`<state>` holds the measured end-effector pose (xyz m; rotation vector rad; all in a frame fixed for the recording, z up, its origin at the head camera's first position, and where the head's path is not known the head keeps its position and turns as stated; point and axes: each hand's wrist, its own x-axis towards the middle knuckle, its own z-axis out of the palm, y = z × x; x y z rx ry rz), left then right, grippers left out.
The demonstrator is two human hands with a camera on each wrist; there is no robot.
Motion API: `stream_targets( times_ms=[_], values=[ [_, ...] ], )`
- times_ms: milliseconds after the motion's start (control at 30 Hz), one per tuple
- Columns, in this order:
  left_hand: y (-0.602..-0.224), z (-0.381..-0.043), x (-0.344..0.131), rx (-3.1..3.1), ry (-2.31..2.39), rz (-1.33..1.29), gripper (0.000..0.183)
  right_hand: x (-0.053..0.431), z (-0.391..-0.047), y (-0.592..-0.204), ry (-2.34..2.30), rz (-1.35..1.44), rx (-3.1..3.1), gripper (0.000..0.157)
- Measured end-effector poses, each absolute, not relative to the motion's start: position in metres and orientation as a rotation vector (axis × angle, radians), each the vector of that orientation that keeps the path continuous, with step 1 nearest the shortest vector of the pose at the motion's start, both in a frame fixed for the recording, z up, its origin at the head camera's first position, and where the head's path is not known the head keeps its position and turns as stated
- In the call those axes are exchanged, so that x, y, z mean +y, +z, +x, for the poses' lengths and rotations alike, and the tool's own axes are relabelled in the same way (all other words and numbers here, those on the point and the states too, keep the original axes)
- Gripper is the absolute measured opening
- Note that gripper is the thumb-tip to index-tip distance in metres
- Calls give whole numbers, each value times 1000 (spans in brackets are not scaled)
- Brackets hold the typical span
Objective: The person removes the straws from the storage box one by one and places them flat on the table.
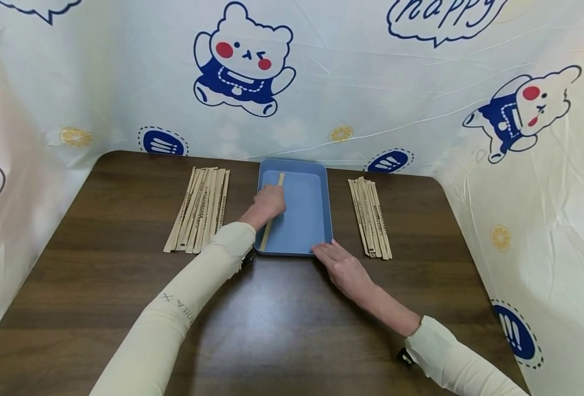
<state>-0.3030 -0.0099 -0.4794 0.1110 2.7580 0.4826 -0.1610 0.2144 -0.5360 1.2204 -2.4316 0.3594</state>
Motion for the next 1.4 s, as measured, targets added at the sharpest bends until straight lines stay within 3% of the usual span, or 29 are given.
stream_targets(
  times_ms=[167,800,1067,1267,1400],
  values=[
    [-482,-301,-9,2756,456,146,25,214,-160,-535,375,1224,-2451,44],
    [-476,-300,-18,2722,588,163,7,214,-161,-536,357,1222,-2436,46],
    [-477,-297,-18,2736,605,151,29,215,-161,-535,362,1227,-2439,45],
    [-482,-296,-15,2771,556,158,9,215,-161,-535,372,1229,-2454,46],
    [-483,-293,-15,2792,556,167,9,214,-161,-535,360,1224,-2469,46]
  ],
)
